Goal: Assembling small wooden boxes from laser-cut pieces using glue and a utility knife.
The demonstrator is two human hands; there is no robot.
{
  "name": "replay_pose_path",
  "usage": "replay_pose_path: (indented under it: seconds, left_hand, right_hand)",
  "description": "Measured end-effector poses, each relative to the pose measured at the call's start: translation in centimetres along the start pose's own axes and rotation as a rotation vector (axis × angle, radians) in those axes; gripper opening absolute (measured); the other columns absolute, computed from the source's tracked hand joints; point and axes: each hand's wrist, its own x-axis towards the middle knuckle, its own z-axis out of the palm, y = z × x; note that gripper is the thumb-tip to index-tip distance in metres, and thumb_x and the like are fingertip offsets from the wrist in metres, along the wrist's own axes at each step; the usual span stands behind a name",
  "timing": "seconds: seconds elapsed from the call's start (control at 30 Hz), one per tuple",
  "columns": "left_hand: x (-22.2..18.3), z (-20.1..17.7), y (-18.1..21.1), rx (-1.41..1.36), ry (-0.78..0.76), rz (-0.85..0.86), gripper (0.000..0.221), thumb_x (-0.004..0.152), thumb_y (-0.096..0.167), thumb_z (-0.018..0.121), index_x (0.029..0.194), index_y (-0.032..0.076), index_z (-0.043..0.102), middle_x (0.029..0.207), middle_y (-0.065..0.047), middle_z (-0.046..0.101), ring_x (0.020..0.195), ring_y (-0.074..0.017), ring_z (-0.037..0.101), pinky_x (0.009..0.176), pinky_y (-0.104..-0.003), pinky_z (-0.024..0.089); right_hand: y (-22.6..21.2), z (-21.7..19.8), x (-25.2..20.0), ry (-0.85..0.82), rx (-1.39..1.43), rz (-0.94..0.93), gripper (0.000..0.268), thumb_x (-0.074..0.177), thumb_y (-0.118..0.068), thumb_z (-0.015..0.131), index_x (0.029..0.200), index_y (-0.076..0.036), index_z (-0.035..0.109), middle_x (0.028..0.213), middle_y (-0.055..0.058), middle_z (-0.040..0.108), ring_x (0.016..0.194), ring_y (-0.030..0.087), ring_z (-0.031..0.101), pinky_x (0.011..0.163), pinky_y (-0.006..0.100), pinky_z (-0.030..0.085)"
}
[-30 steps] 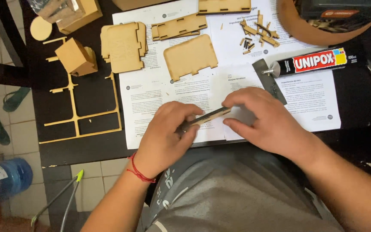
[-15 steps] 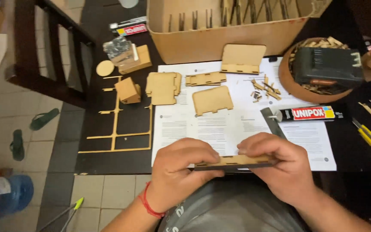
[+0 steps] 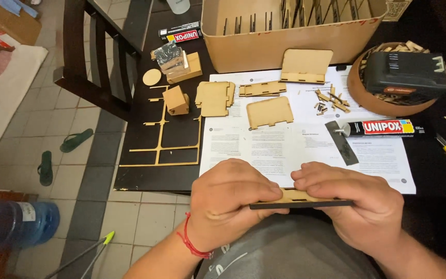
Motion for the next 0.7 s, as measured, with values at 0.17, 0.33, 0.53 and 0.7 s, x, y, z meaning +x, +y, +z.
replay_pose_path:
  seconds: [0.17, 0.33, 0.53, 0.7]
  left_hand:
    - [0.6, -0.7, 1.6, 0.006, -0.052, -0.006, 0.021, 0.083, 0.017, 0.082, 0.098, 0.011, 0.069, 0.09, -0.004, 0.073, 0.079, -0.0177, 0.072, 0.077, -0.029, 0.058]
    - [0.2, -1.6, 1.4, 0.037, -0.223, -0.004, 0.021, 0.088, 0.02, 0.074, 0.105, 0.008, 0.069, 0.102, -0.008, 0.076, 0.087, -0.0246, 0.076, 0.084, -0.033, 0.059]
    - [-0.7, -1.3, 1.0, 0.037, -0.169, -0.068, 0.02, 0.084, 0.019, 0.075, 0.1, 0.008, 0.07, 0.096, -0.008, 0.077, 0.082, -0.0234, 0.077, 0.078, -0.032, 0.063]
    - [-0.9, -1.1, 1.1, 0.0, -0.144, -0.064, 0.02, 0.085, 0.018, 0.075, 0.103, 0.01, 0.069, 0.097, -0.009, 0.076, 0.084, -0.0225, 0.077, 0.079, -0.03, 0.062]
  right_hand:
    - [-0.5, 0.3, -0.4, 0.03, -0.006, -0.025, 0.013, 0.087, -0.016, 0.064, 0.094, -0.006, 0.067, 0.1, 0.015, 0.074, 0.097, 0.031, 0.08, 0.103, 0.048, 0.064]
    - [-1.7, -1.0, 0.3, -0.033, -0.04, -0.068, 0.015, 0.091, -0.017, 0.063, 0.099, -0.006, 0.068, 0.104, 0.015, 0.075, 0.101, 0.033, 0.079, 0.102, 0.048, 0.061]
    - [-2.6, -1.5, 0.8, -0.146, 0.088, -0.079, 0.02, 0.091, -0.015, 0.066, 0.105, -0.001, 0.066, 0.106, 0.02, 0.073, 0.102, 0.036, 0.077, 0.1, 0.051, 0.063]
    - [-2.4, -1.7, 0.3, -0.136, 0.091, -0.066, 0.019, 0.088, -0.012, 0.07, 0.106, -0.005, 0.067, 0.107, 0.017, 0.075, 0.103, 0.033, 0.079, 0.103, 0.048, 0.062]
